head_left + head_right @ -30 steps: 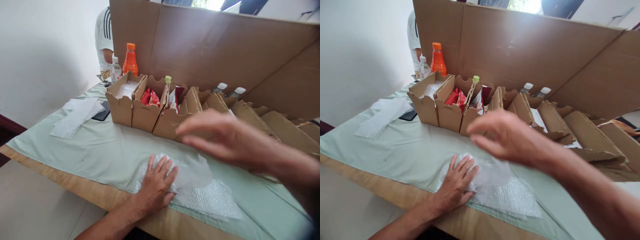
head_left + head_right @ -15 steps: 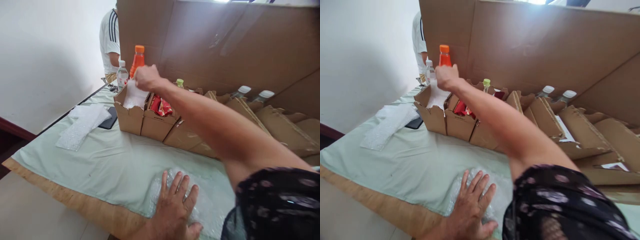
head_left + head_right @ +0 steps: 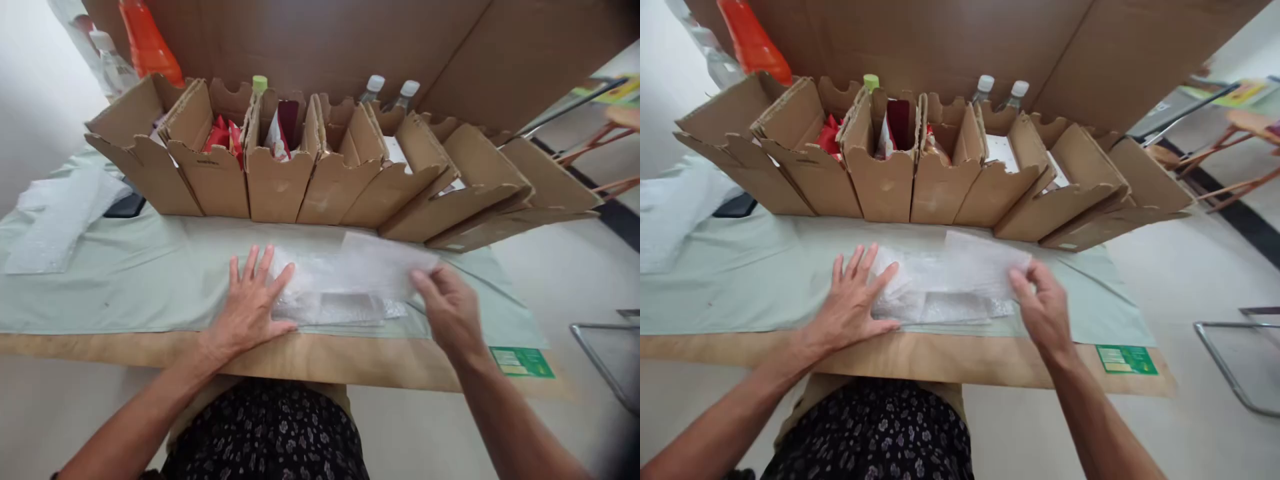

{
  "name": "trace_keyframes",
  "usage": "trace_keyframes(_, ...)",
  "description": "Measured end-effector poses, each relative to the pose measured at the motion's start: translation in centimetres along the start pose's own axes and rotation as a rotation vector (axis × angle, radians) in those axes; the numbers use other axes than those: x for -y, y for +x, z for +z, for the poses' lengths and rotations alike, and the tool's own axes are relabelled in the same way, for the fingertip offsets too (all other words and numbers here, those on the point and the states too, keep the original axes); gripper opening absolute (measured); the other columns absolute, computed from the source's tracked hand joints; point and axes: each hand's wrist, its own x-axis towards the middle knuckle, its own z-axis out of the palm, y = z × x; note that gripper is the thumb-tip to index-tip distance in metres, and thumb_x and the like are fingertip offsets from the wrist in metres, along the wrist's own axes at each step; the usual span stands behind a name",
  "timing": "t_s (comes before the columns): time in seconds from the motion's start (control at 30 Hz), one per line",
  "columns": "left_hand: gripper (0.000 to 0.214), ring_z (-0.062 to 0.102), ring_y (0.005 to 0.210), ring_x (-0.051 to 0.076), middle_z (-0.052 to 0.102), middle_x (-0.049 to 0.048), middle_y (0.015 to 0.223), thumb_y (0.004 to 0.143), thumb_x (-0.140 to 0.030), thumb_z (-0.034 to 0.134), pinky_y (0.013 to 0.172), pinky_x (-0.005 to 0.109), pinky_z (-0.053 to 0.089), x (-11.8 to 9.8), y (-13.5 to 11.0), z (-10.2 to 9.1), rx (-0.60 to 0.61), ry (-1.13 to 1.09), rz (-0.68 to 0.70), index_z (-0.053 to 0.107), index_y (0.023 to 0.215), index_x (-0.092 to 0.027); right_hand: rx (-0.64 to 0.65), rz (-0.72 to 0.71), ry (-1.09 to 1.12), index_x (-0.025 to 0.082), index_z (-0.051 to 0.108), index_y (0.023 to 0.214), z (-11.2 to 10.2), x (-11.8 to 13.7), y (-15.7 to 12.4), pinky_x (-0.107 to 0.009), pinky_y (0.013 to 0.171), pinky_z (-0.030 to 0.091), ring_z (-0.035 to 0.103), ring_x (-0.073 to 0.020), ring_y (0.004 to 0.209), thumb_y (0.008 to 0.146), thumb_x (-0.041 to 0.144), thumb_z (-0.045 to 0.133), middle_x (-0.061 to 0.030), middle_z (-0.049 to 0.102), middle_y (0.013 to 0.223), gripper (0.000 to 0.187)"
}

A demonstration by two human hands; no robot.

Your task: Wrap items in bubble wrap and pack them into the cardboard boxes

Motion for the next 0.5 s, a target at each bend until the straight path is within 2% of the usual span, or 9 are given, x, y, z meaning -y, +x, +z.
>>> trace_keyframes(0.03, 0.112, 0.019, 0.158, 0.054, 0.018, 0.0247, 0.174, 0.066, -0.053, 0.095, 0.119, 0.08, 0.019, 0.1, 0.1, -0.3, 0.056, 0.021, -0.002, 0.037, 0.159, -0.029, 0.078, 0.067, 0.031, 0.027, 0.071, 0.105, 0.4, -1.5, -1.0, -0.054, 0.092, 0.057, 0.073, -0.0323, 0.099, 0.093, 0.048, 0.063, -0.0083, 0.078, 0.103, 0.025)
trace_keyframes(0.1, 0.113, 0.025, 0.156, 0.054, 0.021, 0.0246, 0.173, 0.068, -0.047, 0.094, 0.116, 0.074, 0.033, 0.2, 0.5, -0.6, 0.156, 0.036, -0.01, 0.034, 0.161, -0.028, 0.212, 0.132, 0.073, 0.025, 0.069, 0.107, 1.6, -2.8, -2.8, -0.051, 0.092, 0.057, 0.071, -0.031, 0.102, 0.095, 0.053, 0.058, -0.0078, 0.076, 0.103, 0.033)
trace_keyframes(0.2, 0.102, 0.044, 0.146, 0.048, 0.035, 0.0242, 0.167, 0.075, -0.033, 0.088, 0.109, 0.061, 0.048, 0.2, 1.2, -0.1, 0.201, 0.041, -0.024, 0.034, 0.162, -0.025, 0.304, 0.136, 0.106, 0.024, 0.067, 0.101, 4.0, -1.7, -4.5, -0.04, 0.089, 0.055, 0.067, -0.0255, 0.098, 0.099, 0.053, 0.053, -0.005, 0.072, 0.1, 0.032)
trace_keyframes(0.3, 0.08, 0.059, 0.13, 0.038, 0.054, 0.0202, 0.151, 0.082, -0.021, 0.077, 0.107, 0.055, 0.052, -0.1, 1.6, 0.7, 0.114, 0.041, -0.038, 0.045, 0.156, -0.023, 0.327, 0.151, 0.187, 0.023, 0.064, 0.094, 6.0, -0.2, -4.9, -0.033, 0.075, 0.053, 0.063, -0.0207, 0.082, 0.1, 0.051, 0.052, -0.0028, 0.069, 0.091, 0.031)
trace_keyframes(0.37, 0.066, 0.062, 0.124, 0.035, 0.061, 0.0179, 0.141, 0.087, -0.022, 0.071, 0.105, 0.052, 0.053, -0.3, 1.7, 0.5, 0.024, 0.02, -0.037, 0.051, 0.15, -0.023, 0.31, 0.149, 0.257, 0.024, 0.063, 0.094, 6.6, 0.5, -4.6, -0.032, 0.073, 0.054, 0.064, -0.0209, 0.082, 0.1, 0.051, 0.053, -0.0029, 0.069, 0.09, 0.03)
trace_keyframes(0.43, 0.059, 0.063, 0.121, 0.033, 0.062, 0.0169, 0.139, 0.091, -0.026, 0.067, 0.105, 0.051, 0.054, -0.5, 1.7, -0.7, -0.077, 0.002, -0.025, 0.053, 0.149, -0.024, 0.261, 0.123, 0.276, 0.025, 0.064, 0.101, 6.3, 1.3, -4.1, -0.036, 0.077, 0.057, 0.068, -0.0243, 0.089, 0.099, 0.051, 0.053, -0.0046, 0.071, 0.095, 0.029)
trace_keyframes(0.5, 0.062, 0.062, 0.122, 0.034, 0.059, 0.0161, 0.142, 0.091, -0.03, 0.067, 0.106, 0.053, 0.053, -0.7, 1.6, -3.0, -0.165, -0.007, -0.001, 0.05, 0.151, -0.025, 0.279, 0.002, 0.185, 0.029, 0.063, 0.122, 5.4, 2.7, -3.6, -0.045, 0.086, 0.059, 0.07, -0.0304, 0.105, 0.103, 0.051, 0.044, -0.0086, 0.074, 0.11, 0.034)
